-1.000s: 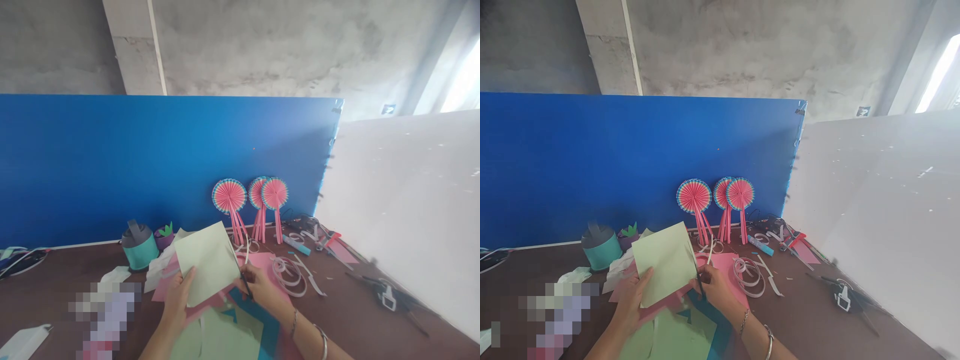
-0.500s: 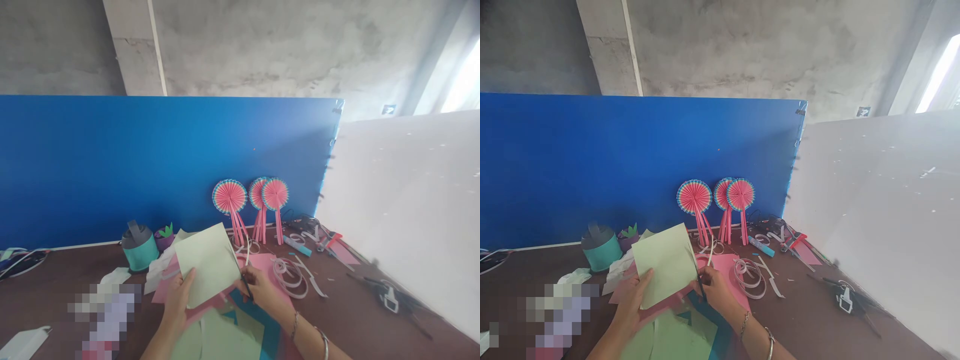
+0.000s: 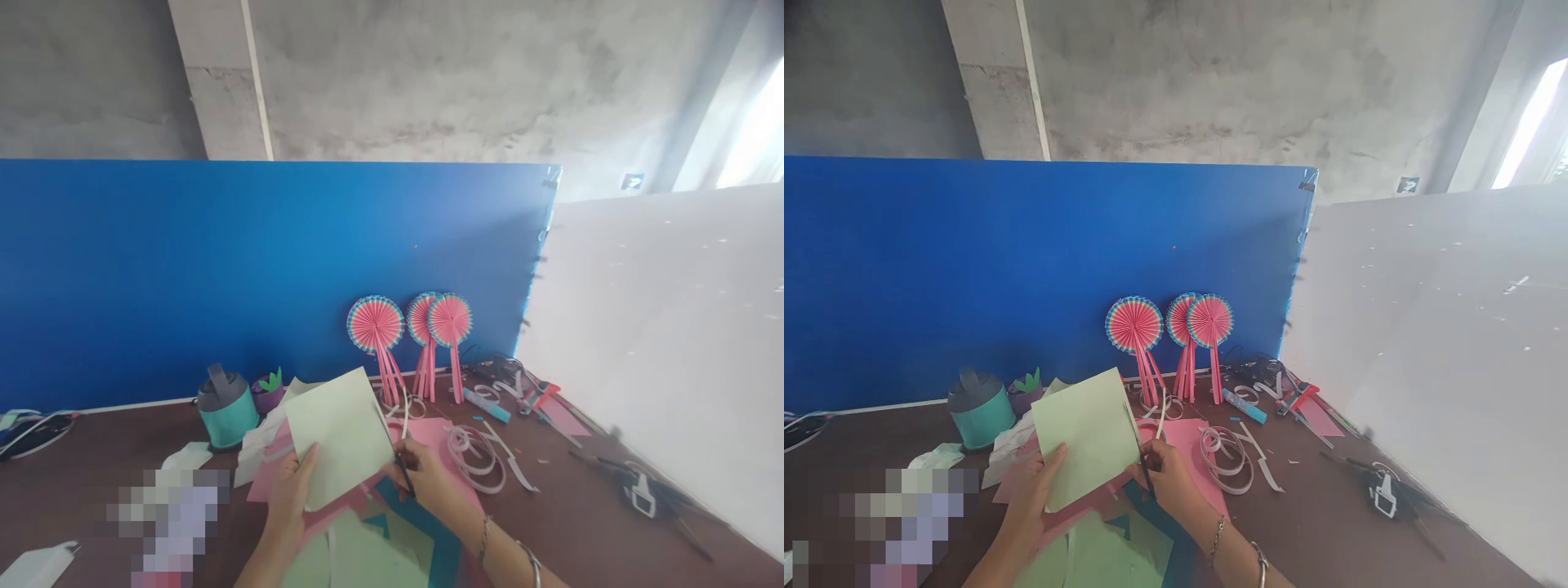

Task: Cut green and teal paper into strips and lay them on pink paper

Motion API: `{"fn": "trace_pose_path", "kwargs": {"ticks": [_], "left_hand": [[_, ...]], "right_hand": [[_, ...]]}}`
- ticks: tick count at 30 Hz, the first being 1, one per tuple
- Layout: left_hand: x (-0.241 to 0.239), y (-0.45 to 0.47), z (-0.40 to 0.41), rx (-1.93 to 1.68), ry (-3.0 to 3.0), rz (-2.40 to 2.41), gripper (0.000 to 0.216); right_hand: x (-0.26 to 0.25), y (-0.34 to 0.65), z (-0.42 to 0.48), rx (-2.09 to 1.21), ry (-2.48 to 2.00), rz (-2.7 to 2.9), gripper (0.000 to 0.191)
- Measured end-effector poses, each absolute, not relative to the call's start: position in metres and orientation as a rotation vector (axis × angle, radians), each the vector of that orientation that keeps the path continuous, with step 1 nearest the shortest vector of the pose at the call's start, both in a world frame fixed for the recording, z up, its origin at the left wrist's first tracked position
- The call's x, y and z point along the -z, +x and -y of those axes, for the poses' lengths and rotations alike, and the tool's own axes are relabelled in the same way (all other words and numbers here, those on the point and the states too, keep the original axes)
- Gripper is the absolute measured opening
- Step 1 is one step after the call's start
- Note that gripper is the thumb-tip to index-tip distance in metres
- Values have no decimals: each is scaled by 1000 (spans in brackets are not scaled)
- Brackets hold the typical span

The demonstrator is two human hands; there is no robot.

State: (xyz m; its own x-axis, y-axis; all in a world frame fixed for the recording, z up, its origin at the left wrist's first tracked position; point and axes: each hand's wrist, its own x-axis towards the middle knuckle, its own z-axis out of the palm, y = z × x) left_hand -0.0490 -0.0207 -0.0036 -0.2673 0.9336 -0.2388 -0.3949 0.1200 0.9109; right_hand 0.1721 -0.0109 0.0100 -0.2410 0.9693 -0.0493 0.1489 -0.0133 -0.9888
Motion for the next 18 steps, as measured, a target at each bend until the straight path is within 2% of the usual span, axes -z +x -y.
{"fn": "trace_pose_path", "kwargs": {"ticks": [18], "left_hand": [[-6, -46, 22, -1417, 552, -1209, 18]], "right_hand": [[-3, 174, 8, -1340, -1242, 1519, 22]]}}
